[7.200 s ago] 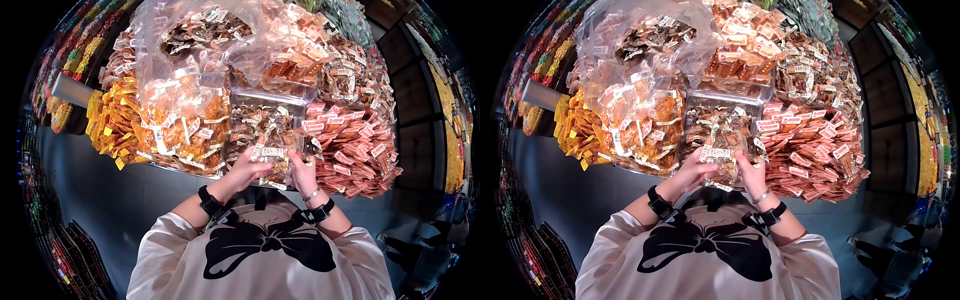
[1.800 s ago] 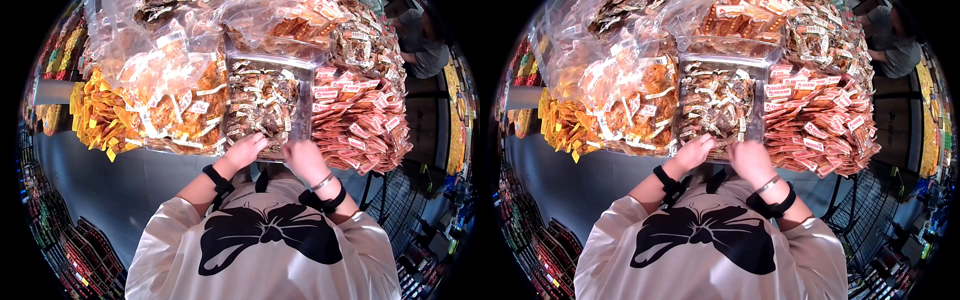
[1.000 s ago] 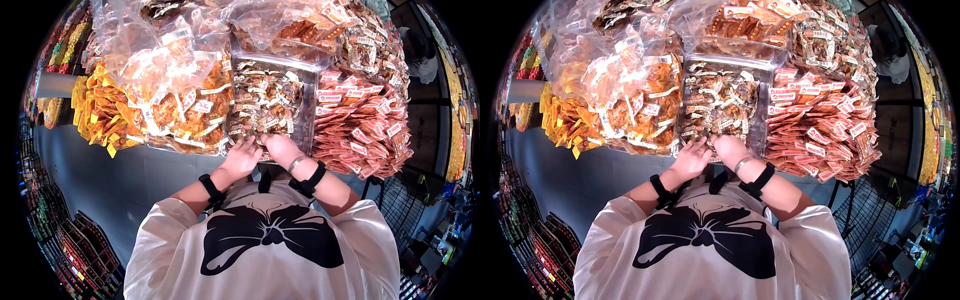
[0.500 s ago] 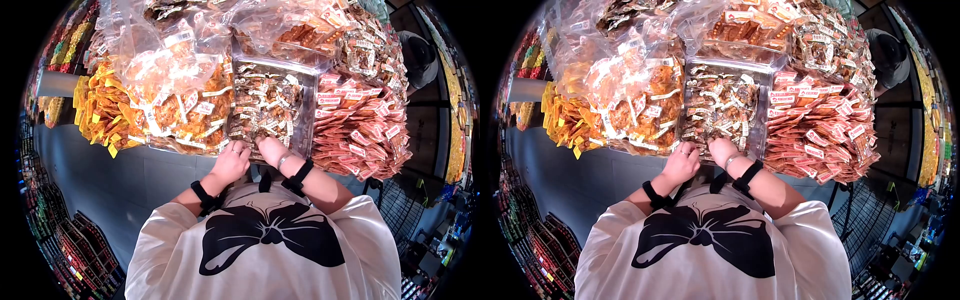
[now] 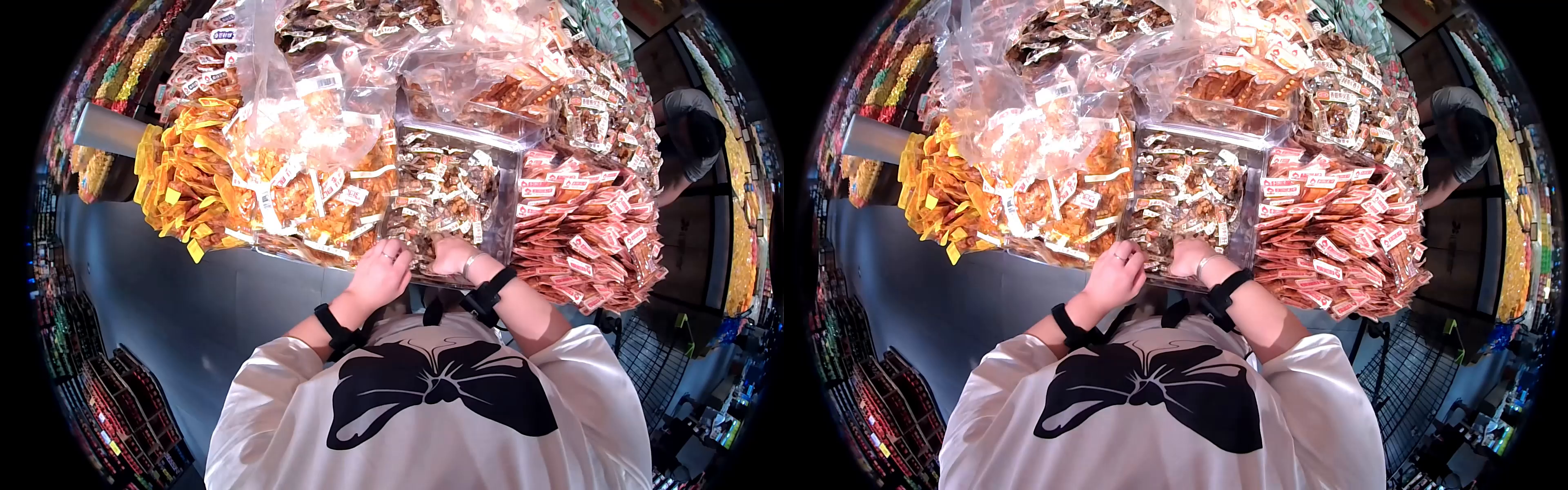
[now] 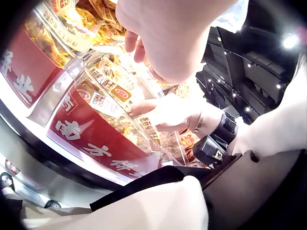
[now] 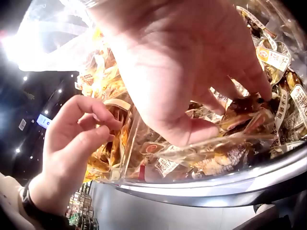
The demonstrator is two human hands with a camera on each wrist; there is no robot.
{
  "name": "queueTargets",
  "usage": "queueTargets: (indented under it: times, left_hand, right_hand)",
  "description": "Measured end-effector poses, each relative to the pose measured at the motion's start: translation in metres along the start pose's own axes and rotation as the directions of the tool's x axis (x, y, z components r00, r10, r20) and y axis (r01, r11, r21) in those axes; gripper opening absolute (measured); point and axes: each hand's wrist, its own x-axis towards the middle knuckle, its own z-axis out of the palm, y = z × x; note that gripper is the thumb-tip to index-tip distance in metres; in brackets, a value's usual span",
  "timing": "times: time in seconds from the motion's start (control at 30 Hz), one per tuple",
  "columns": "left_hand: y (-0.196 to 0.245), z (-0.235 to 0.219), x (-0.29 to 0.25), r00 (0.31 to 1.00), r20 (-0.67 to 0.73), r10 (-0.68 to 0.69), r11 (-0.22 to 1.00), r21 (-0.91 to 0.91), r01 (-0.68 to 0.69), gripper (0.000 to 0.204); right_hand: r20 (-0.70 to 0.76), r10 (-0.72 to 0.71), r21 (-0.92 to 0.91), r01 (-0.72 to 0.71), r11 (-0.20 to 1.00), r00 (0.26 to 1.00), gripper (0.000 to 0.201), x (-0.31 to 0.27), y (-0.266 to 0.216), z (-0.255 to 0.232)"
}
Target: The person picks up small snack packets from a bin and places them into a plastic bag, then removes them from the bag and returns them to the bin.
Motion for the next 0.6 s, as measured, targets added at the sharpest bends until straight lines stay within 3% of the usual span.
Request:
queueTargets:
  times: [0.17, 0.23, 0.27, 0.3, 0.37, 0.4, 0.43, 0.5, 0.53, 0.6]
  left_hand:
    - [-0.003, -0.001, -0.003, 1.000, -0.001, 0.010, 1.000, 0.004, -0.010, 0.014]
    - [-0.001, -0.006, -0.007, 1.000, 0.005, 0.005, 1.000, -0.009, -0.005, 0.015]
    - [-0.002, -0.011, -0.004, 1.000, 0.003, 0.008, 1.000, -0.016, -0.008, 0.015]
    - [-0.003, -0.019, -0.001, 0.994, -0.097, 0.045, 0.999, -0.014, -0.047, 0.019]
    - [-0.002, -0.053, 0.004, 0.954, -0.300, 0.005, 0.998, -0.065, -0.026, 0.024]
    - [-0.004, -0.078, 0.010, 0.882, -0.469, 0.039, 0.999, -0.006, -0.048, 0.026]
    - [-0.003, -0.103, 0.015, 0.781, -0.619, 0.078, 0.997, 0.052, -0.058, 0.027]
    - [0.000, -0.147, 0.035, 0.631, -0.768, 0.113, 0.994, 0.089, -0.069, 0.030]
    - [0.010, -0.169, 0.050, 0.645, -0.753, 0.130, 0.989, 0.147, -0.027, 0.034]
    - [0.026, -0.199, 0.083, 0.704, -0.701, 0.117, 0.959, 0.265, 0.104, 0.040]
  right_hand:
    - [0.062, -0.017, 0.120, 0.010, 0.993, 0.998, 0.064, 0.000, 0.006, 0.000]
    - [-0.022, 0.010, -0.088, -0.012, 0.996, 1.000, 0.068, -0.004, 0.002, 0.009]
    - [0.018, 0.045, -0.117, -0.043, 0.992, 0.999, 0.071, -0.011, -0.008, 0.002]
    - [0.005, 0.036, -0.170, -0.034, 0.985, 0.999, 0.072, -0.029, -0.022, -0.012]
    - [-0.004, -0.174, -0.120, 0.172, 0.978, 0.985, 0.064, -0.064, -0.037, -0.047]
    - [0.041, -0.340, 0.016, 0.340, 0.940, 0.939, 0.052, -0.093, -0.042, -0.075]
    - [-0.121, -0.585, 0.122, 0.597, 0.793, 0.802, 0.037, -0.115, -0.040, -0.091]
    - [-0.206, -0.726, 0.309, 0.748, 0.587, 0.656, 0.015, -0.159, -0.067, -0.145]
    - [-0.313, -0.704, 0.358, 0.766, 0.534, 0.637, 0.014, -0.166, -0.078, -0.165]
    - [-0.656, -0.547, 0.120, 0.787, 0.605, 0.520, 0.018, -0.155, -0.111, -0.200]
